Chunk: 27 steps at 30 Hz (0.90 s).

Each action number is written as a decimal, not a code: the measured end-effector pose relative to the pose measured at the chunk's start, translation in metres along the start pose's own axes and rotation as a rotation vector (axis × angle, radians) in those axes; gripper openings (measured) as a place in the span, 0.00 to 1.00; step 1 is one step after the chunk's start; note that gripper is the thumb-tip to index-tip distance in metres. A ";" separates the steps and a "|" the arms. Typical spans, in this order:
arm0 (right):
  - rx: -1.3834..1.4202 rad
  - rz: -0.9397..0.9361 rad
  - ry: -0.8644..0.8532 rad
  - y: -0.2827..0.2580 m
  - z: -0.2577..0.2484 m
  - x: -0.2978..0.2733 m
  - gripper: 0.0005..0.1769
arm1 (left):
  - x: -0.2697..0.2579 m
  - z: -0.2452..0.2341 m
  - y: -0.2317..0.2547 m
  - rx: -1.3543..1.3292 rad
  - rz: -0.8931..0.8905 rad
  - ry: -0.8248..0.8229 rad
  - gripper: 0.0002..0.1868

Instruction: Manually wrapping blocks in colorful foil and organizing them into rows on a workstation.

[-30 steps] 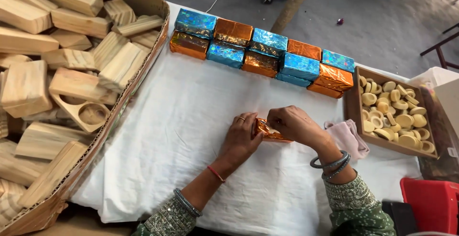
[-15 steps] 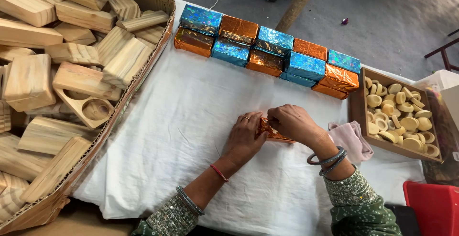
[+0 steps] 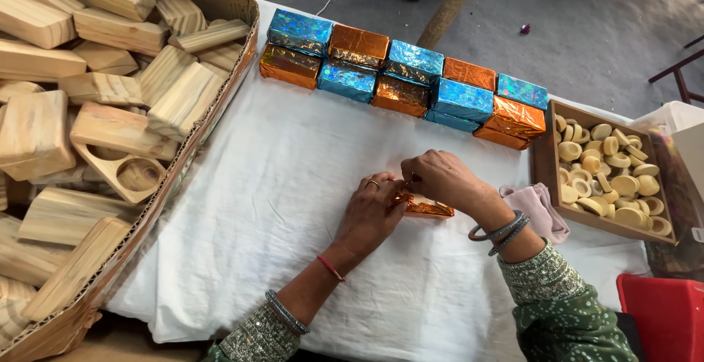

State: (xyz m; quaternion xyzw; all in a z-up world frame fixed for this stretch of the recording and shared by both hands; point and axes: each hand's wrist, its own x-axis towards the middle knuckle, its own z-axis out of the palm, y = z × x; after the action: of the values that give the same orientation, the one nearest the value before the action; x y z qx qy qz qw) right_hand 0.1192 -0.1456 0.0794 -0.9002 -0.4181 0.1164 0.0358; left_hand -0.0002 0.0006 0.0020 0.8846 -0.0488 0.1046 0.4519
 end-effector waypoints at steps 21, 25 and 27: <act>0.537 0.374 0.308 0.068 0.051 -0.078 0.23 | 0.002 0.003 -0.009 -0.029 0.056 0.053 0.28; 0.625 0.564 0.353 0.070 0.084 -0.099 0.21 | 0.007 -0.001 -0.010 -0.042 -0.028 0.109 0.28; 0.749 0.577 0.337 0.069 0.099 -0.100 0.21 | 0.005 0.004 -0.018 -0.059 -0.079 0.084 0.25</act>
State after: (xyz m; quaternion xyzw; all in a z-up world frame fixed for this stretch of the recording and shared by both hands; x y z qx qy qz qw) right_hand 0.0840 -0.2695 -0.0102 -0.9108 -0.0699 0.1165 0.3898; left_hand 0.0088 0.0077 -0.0132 0.8668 0.0021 0.1225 0.4833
